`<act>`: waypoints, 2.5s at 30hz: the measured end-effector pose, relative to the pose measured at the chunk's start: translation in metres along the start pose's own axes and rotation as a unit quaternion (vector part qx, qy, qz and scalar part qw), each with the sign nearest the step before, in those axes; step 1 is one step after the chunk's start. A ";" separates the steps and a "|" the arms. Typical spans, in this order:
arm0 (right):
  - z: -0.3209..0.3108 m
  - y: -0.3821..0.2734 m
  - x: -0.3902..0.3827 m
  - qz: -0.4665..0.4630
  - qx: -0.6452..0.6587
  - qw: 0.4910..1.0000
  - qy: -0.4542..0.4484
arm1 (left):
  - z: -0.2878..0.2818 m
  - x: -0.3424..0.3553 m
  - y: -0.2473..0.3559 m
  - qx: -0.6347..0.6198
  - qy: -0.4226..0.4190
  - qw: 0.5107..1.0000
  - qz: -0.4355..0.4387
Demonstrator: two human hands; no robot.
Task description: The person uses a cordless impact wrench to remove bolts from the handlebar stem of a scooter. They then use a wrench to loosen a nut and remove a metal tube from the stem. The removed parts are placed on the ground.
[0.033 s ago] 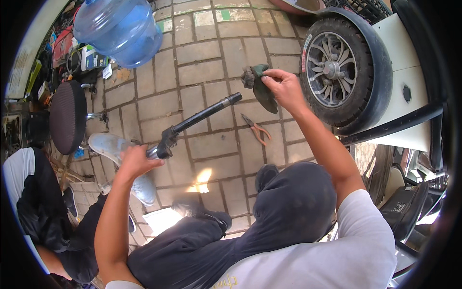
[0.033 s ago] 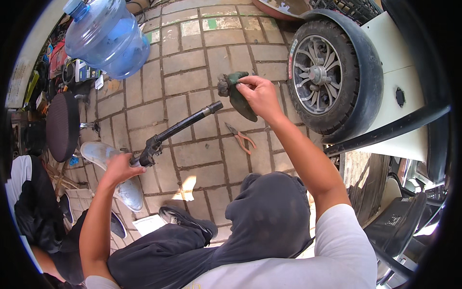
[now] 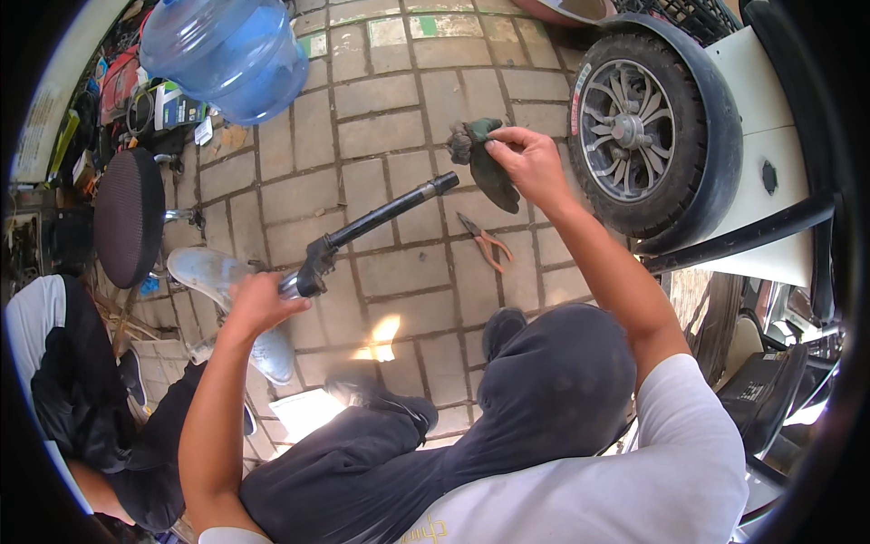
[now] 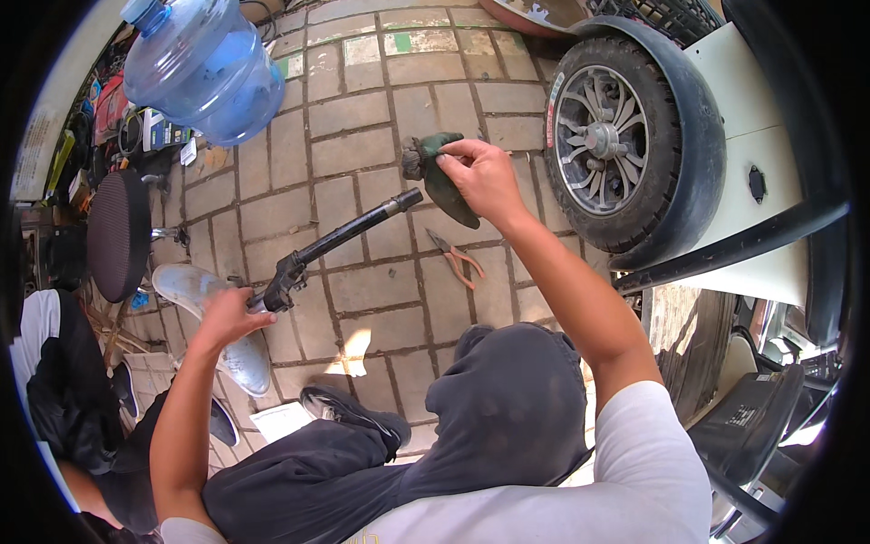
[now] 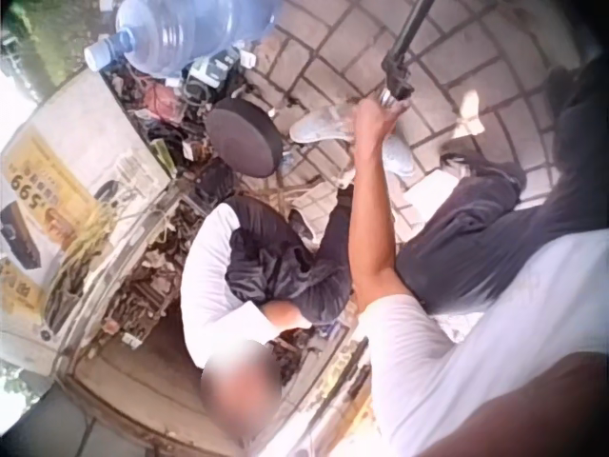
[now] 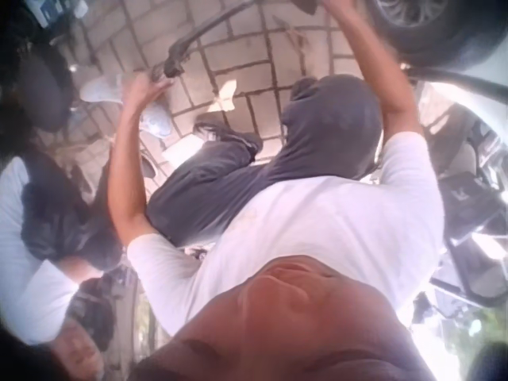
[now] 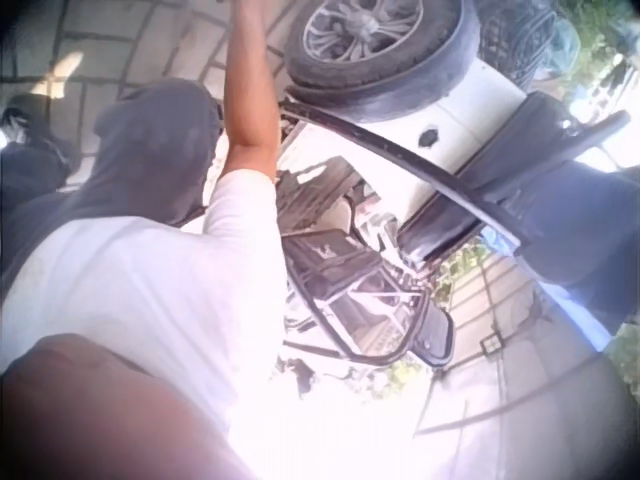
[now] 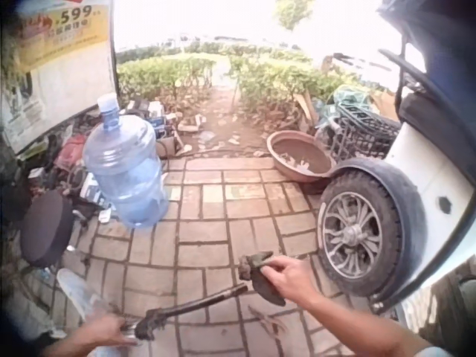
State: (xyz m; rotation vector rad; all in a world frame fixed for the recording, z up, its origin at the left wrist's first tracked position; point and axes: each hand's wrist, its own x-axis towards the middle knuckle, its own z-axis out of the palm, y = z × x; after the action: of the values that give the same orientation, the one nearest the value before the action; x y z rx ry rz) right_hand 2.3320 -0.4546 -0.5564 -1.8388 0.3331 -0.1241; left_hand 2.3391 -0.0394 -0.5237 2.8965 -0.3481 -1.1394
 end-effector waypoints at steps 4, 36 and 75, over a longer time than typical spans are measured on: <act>0.058 -0.033 0.002 -0.028 -0.162 0.981 -0.103 | 0.013 -0.008 0.000 -0.005 0.040 0.997 0.067; 0.204 0.006 0.032 -0.250 -0.441 0.682 -0.527 | 0.066 -0.004 -0.006 -0.030 0.187 0.974 0.124; 0.059 0.048 0.049 -0.255 -0.526 0.709 -0.394 | 0.061 -0.003 -0.008 -0.023 0.142 0.984 0.102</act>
State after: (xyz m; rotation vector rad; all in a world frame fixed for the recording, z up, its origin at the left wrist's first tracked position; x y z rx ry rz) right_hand 2.3859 -0.4266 -0.6236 -2.8376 -0.9313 0.6027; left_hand 2.2971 -0.0267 -0.5675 2.8450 -0.5838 -0.6838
